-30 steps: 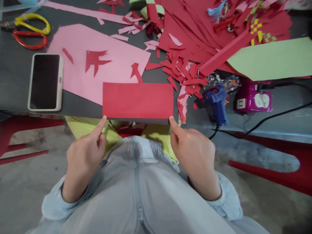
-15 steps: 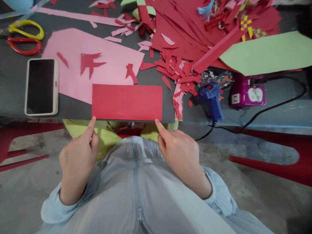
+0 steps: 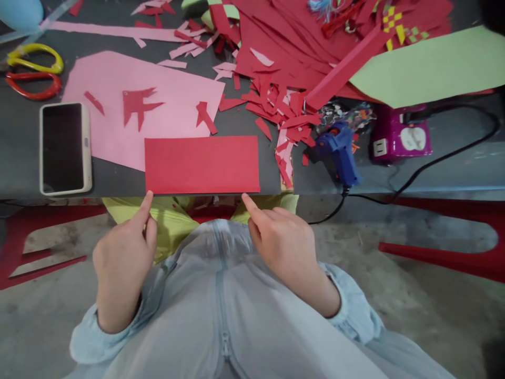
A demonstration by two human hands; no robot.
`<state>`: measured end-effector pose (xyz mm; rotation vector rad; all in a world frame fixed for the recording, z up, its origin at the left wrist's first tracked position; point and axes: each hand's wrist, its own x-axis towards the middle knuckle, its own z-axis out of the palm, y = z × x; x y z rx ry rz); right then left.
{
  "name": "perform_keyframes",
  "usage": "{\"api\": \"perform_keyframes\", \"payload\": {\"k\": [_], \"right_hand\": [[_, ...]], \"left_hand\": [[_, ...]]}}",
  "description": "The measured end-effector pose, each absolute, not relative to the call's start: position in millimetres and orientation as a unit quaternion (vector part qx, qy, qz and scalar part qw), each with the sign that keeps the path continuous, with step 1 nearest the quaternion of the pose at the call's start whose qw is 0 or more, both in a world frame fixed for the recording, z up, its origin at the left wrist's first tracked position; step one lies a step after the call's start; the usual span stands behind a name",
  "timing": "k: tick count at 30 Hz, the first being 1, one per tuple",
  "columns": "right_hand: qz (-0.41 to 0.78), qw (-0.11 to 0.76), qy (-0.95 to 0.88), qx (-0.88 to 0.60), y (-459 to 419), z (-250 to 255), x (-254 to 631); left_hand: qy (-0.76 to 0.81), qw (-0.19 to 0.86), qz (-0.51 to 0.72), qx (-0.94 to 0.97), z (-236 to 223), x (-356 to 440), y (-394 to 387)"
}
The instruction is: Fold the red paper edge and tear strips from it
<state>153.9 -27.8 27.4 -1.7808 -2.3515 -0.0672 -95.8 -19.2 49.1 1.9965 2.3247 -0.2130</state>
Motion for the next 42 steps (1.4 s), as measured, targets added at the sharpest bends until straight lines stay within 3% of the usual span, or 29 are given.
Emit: {"api": "perform_keyframes", "payload": {"k": [16,22,26,29,42], "right_hand": [[-0.017,0.215,-0.775,-0.593,-15,25,157],[-0.016,0.211,-0.762,-0.613,2,16,174],[-0.013,0.233,-0.777,-0.584,7,12,177],[-0.019,0.243,-0.787,-0.567,9,13,177],[-0.038,0.191,-0.82,-0.539,19,9,185]], "left_hand": [[0.75,0.056,-0.051,0.657,47,-102,-16],[0.714,0.023,-0.011,0.7,41,-109,-15],[0.648,-0.033,0.083,0.757,32,-110,-4],[0.568,-0.007,0.151,0.809,23,-104,6],[0.501,-0.032,0.196,0.843,3,-90,15]]}}
